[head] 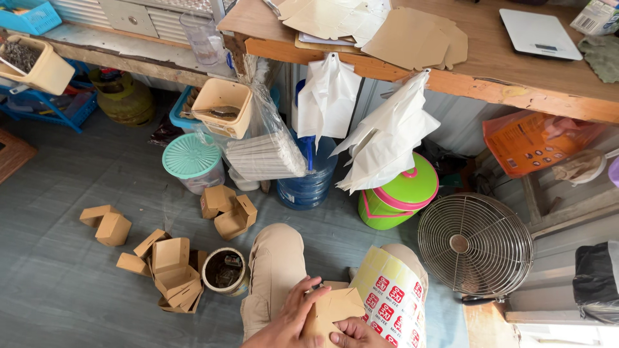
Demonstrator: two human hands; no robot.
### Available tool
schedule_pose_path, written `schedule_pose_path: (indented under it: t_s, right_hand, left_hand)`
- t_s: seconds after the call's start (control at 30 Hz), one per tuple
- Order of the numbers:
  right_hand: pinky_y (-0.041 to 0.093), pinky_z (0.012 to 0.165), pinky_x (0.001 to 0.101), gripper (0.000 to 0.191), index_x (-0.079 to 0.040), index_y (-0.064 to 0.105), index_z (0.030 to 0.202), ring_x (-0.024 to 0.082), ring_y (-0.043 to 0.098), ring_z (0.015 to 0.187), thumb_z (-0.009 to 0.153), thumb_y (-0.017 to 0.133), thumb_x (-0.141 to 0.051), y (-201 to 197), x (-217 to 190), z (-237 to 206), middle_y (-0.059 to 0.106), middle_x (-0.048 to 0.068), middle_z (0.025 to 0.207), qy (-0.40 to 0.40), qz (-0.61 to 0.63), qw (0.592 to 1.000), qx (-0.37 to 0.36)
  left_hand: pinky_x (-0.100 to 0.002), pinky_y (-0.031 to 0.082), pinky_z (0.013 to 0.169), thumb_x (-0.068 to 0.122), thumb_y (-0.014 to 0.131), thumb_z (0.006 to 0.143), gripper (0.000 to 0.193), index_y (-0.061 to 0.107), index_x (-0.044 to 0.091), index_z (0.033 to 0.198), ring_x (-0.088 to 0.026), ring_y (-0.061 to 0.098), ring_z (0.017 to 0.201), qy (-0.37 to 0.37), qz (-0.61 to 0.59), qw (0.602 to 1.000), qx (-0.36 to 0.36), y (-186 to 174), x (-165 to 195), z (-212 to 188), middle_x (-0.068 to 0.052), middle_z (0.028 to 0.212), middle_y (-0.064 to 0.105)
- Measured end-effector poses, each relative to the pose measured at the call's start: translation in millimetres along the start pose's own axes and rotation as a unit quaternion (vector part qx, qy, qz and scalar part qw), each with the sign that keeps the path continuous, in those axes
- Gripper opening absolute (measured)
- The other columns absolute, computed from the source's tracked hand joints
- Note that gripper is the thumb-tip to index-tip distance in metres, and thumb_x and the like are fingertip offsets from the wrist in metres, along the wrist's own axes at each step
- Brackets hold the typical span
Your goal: The person sits on the floor folding flat kraft cardboard blanks into takeout boxes, pressing the flaps and tabs to shape each box, and applying a red logo sticker from a sticker roll onto the finished box. Folded boxes accumulate on the floor beside them as they work through the stack one at a time.
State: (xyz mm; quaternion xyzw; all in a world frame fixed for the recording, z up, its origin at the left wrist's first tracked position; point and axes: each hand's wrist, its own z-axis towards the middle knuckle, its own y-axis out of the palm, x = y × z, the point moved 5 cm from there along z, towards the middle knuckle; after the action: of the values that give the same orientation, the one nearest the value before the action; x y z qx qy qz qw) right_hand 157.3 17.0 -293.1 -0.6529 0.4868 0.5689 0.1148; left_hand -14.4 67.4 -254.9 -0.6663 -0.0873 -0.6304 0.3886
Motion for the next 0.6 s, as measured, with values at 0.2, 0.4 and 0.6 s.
schedule_pose_path:
  t_s: [0.2, 0.4, 0.6]
  right_hand:
    - [0.05, 0.091, 0.0199, 0.043, -0.004, 0.06, 0.14, 0.001, 0.065, 0.107, 0.103, 0.06, -0.024, 3.2, 9.9, 2.3, 0.073, -0.003, 0.117, 0.057, 0.041, 0.998, 0.003]
    - [0.049, 0.094, 0.0176, 0.047, -0.005, 0.056, 0.146, -0.002, 0.063, 0.111, 0.104, 0.058, -0.026, 9.3, 1.0, 1.8, 0.072, -0.006, 0.121, 0.032, 0.008, 0.999, -0.01]
    - [0.049, 0.089, 0.0181, 0.048, -0.001, 0.056, 0.147, -0.001, 0.062, 0.106, 0.105, 0.061, -0.024, 10.7, 4.0, 4.6, 0.072, -0.005, 0.119, 0.033, 0.005, 0.999, 0.011]
  left_hand:
    - [-0.055, 0.021, 0.124, 0.051, 0.066, 0.095, 0.077, 0.036, 0.014, 0.156, -0.04, 0.032, 0.15, -0.001, 0.018, 1.0, 0.003, 9.0, -9.5, -7.7, -0.019, 0.151, 0.033]
    - [-0.055, 0.022, 0.123, 0.051, 0.06, 0.099, 0.074, 0.033, 0.013, 0.156, -0.04, 0.032, 0.149, -0.016, 0.014, 1.0, 0.0, 6.3, -12.4, -10.0, -0.019, 0.152, 0.031]
    - [-0.054, 0.021, 0.119, 0.05, 0.061, 0.094, 0.072, 0.039, 0.014, 0.153, -0.038, 0.034, 0.146, -0.02, 0.051, 0.998, 0.036, 10.4, -16.5, -10.7, -0.018, 0.15, 0.035]
